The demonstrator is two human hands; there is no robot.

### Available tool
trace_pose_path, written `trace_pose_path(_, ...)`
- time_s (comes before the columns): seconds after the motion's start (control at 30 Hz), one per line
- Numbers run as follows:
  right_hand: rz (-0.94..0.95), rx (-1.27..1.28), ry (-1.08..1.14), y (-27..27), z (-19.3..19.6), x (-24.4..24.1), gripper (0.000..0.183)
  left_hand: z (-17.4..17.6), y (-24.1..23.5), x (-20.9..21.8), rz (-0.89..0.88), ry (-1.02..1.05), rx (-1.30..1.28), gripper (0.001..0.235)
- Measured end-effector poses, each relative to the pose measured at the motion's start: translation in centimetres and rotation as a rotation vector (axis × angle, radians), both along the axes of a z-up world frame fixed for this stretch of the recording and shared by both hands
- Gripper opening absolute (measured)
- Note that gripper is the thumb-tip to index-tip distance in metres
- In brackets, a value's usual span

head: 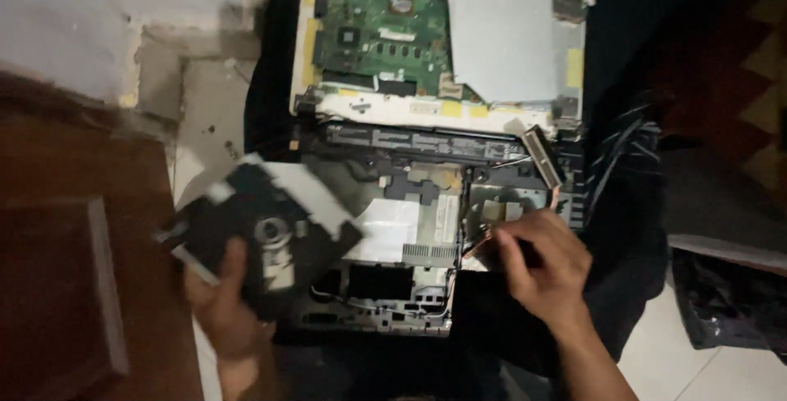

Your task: The person removes a hard drive from a disassembled laptop, then uses a screwdriver to unscrew and detach a metal bracket from the drive. They then reinsert the hard drive into the laptop chassis and use the screwdriver to secure it in place.

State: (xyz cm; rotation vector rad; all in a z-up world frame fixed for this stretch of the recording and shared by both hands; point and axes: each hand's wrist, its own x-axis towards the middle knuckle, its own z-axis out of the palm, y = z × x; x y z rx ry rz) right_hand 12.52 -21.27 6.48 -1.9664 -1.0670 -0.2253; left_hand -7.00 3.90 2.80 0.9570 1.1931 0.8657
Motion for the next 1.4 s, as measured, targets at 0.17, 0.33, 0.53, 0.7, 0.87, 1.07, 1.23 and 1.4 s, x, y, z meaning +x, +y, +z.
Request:
trace_pose_path(0.17,-0.050,0.066,0.031,-0.8,-1.2,-0.2,0.008,2.3,-1.0,1.9,-0.415,0.208,0.217,0.052)
trace_pose_path(0.33,-0.055,0.106,0.023,-1.3,-1.3,-0.3,0.008,3.8,-1.7,4.6,-0.658,0.193,-0.035,0.053)
trace_pose_path(0.53,-0.063,0.158,0.037,-1.7,-0.9,-0.1,0.008,5.4,-2.6,7.4,-0.895,0.439,0.002,0.080)
trace_pose_path(0.7,-0.085,0.102,0.011,-2.2,0.2,0.6,0.007,4.5,-2.6,7.4,-0.923,0.533,0.244,0.073)
trace_pose_path(0.87,-0.115,-0.263,-0.002,-1.7,4.1,6.0,0.027,3.7,-3.4,6.0,-0.920,0.548,0.700,0.067)
trace_pose_path(1.07,-0.219,-0.634,0.314,5.9,7.6,14.9,0.081,3.2,-4.7,5.5,-0.938,0.683,0.715,0.089)
trace_pose_path(1.23,-0.333,-1.014,0.345,9.9,6.8,17.1,0.123,3.0,-5.7,5.5,-0.929,0.915,0.748,0.117)
trace_pose_path(1.4,-0.449,-0.786,0.553,11.6,7.9,15.4,0.119,2.8,-5.8,5.2,-0.891,0.908,0.813,0.119)
